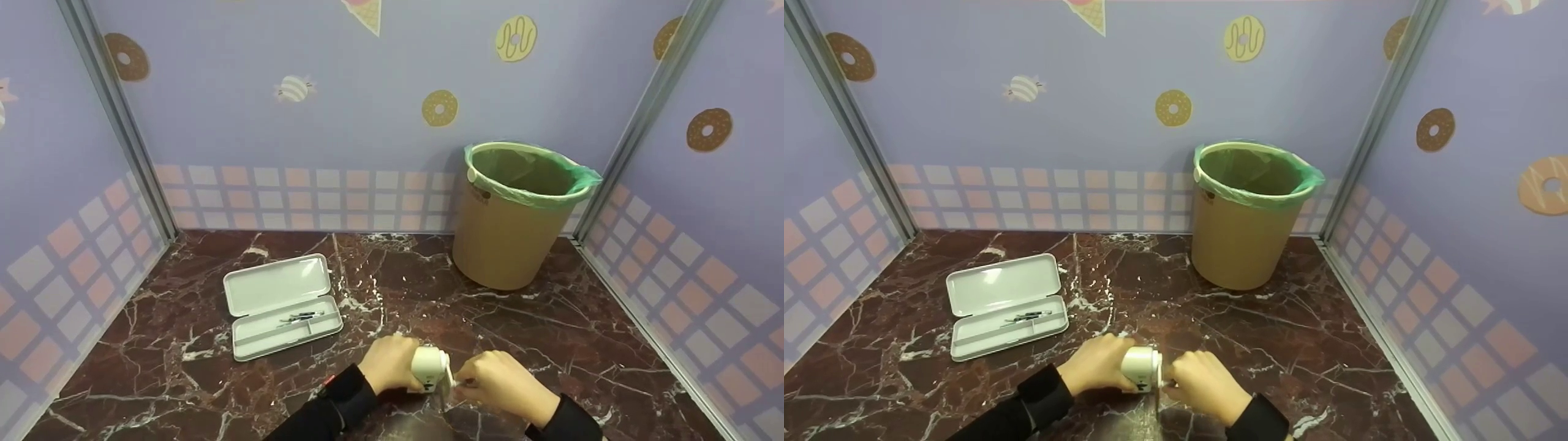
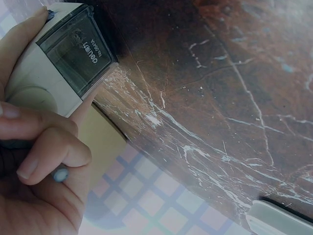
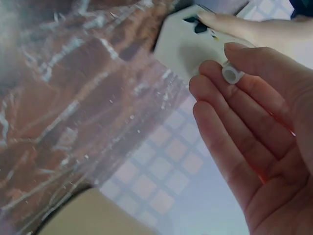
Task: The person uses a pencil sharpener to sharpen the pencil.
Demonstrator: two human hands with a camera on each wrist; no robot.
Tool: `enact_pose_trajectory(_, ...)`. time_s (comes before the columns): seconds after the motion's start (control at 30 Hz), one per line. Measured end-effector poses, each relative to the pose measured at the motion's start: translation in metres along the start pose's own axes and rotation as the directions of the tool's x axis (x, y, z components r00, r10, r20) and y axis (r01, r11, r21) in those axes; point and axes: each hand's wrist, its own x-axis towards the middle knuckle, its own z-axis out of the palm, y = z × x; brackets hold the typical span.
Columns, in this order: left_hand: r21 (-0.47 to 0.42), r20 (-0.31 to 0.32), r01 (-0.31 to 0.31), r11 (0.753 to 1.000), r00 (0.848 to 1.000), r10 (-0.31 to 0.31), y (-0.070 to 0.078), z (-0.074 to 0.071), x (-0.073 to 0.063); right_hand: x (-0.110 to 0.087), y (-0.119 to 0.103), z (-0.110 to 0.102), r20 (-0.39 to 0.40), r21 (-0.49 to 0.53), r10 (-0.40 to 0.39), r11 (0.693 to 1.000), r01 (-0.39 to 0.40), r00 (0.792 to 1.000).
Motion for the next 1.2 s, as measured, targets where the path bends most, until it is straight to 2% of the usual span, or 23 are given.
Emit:
enact_pose_trajectory(0.23,0.025,-0.016,-0.008,1.0,1.0,0.008,0.001,0.0,-0.001,0.005,0.002,-0.015,-0.047,-0.031,0.022,0.999,-0.023,0.999)
enact_pose_trajectory(0.47,0.017,-0.017,-0.012,1.0,1.0,0.012,0.0,0.0,0.0,0.016,0.012,-0.018,-0.08,-0.055,0.051,0.997,-0.055,0.996)
enact_pose_trajectory(0.7,0.01,-0.007,-0.012,1.0,1.0,0.012,0.0,0.0,0.0,0.028,0.024,-0.013,-0.144,-0.101,0.073,0.991,-0.088,0.987)
enact_pose_trajectory(1.0,0.004,0.001,-0.009,1.0,1.0,0.009,0.0,0.0,0.001,0.041,0.036,-0.001,-0.161,-0.119,0.117,0.983,-0.137,0.98)
enact_pose_trajectory(1.2,0.016,-0.014,-0.026,1.0,1.0,0.026,-0.001,0.001,0.001,0.045,0.042,0.008,-0.136,-0.107,0.162,0.978,-0.177,0.977)
